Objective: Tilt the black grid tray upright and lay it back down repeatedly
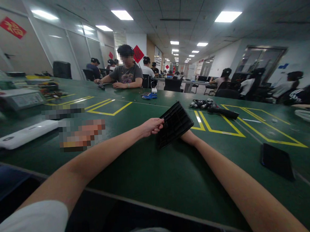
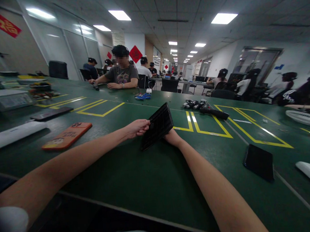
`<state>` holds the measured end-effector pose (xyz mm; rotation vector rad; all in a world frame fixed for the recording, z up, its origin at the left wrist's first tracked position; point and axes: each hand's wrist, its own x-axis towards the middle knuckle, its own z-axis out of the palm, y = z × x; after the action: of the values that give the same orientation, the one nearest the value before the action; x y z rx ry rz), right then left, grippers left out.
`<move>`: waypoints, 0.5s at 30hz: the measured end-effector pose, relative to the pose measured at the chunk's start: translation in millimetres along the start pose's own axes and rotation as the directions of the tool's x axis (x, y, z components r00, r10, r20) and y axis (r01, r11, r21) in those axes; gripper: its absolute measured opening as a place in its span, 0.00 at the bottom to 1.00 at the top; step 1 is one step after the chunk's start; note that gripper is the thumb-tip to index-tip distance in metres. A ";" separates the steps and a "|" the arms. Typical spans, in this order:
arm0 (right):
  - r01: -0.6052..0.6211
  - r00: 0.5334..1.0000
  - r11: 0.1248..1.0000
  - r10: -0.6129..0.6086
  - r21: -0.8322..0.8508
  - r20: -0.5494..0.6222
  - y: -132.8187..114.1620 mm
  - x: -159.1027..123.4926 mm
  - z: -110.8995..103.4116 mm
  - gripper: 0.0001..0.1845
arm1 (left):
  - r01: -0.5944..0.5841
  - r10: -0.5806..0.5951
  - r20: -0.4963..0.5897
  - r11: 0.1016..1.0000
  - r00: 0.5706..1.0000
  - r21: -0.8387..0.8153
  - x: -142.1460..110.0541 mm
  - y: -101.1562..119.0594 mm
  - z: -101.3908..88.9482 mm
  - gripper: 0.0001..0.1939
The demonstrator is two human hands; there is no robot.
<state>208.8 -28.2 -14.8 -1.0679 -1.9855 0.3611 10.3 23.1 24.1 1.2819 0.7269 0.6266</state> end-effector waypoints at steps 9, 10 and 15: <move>-0.028 1.000 1.000 0.028 -0.012 0.003 6.6 0.0 1.5 0.23 | -0.062 0.063 -0.021 0.997 0.998 0.044 6.6 -7.7 -3.7 0.08; -0.028 1.000 1.000 0.028 -0.012 0.003 6.4 0.0 1.4 0.23 | -0.065 0.066 -0.019 0.997 0.998 0.043 6.8 -7.5 -4.0 0.08; -0.044 0.999 0.999 0.044 0.008 0.014 3.6 0.5 0.5 0.21 | -0.067 0.068 -0.010 0.995 0.998 0.074 7.1 -5.6 -3.3 0.10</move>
<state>210.2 -25.6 -17.0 -1.1081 -1.9733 0.4012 12.3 29.5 17.3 1.3762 0.7244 0.6682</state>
